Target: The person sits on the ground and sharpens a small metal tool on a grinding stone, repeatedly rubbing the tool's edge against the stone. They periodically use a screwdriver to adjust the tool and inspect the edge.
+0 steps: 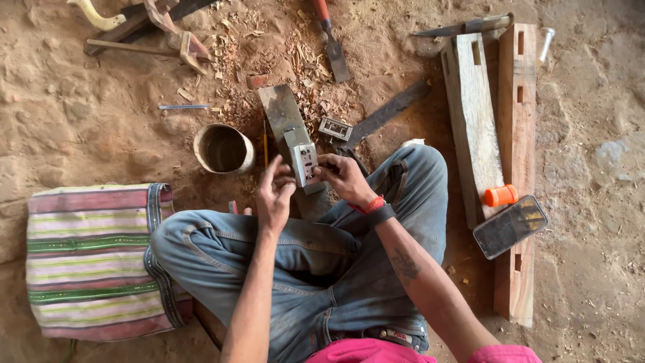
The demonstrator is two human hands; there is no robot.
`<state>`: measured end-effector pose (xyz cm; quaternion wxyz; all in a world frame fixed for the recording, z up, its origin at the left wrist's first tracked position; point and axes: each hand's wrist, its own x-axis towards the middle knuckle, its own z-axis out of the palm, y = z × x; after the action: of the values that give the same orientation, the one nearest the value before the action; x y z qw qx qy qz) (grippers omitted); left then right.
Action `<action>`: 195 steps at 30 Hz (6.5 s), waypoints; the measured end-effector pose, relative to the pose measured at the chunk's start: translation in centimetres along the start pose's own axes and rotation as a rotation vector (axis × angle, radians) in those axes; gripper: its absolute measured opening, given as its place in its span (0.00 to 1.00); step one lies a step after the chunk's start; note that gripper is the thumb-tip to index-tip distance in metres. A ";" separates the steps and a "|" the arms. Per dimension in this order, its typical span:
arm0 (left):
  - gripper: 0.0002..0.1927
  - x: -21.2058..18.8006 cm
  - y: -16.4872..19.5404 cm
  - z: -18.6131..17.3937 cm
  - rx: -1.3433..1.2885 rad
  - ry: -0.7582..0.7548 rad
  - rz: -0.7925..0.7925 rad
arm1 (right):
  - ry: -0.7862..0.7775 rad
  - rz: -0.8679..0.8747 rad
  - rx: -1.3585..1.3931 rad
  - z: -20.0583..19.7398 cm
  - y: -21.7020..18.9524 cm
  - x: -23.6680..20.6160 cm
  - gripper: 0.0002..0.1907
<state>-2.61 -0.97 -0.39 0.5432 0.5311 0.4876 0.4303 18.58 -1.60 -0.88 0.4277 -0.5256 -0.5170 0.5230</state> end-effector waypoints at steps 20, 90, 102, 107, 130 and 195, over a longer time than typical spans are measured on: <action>0.33 4.5 4.8 0.1 1.001 -0.360 0.359 | 0.265 0.057 -0.254 -1.4 -2.0 0.5 0.12; 0.20 8.7 7.2 1.7 1.303 -0.370 0.300 | -0.151 -0.197 -0.856 0.2 -3.4 2.4 0.50; 0.18 8.7 4.9 1.4 1.291 -0.443 0.426 | -0.005 -0.225 -1.053 1.0 -3.1 2.2 0.16; 0.20 5.4 5.3 1.6 1.338 -0.616 0.363 | 0.059 -0.384 -0.917 1.5 -4.2 -2.5 0.18; 0.19 8.5 4.9 1.4 1.478 -0.626 0.553 | -0.077 -0.053 -0.950 3.2 -2.9 -0.7 0.40; 0.22 11.5 6.0 2.6 1.444 -0.477 0.336 | -0.168 -0.106 -0.795 1.0 -5.1 4.3 0.58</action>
<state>2.05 10.30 4.61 0.0803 0.8982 0.4300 -0.0431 16.77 3.03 3.66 0.1739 -0.5783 -0.7381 0.3008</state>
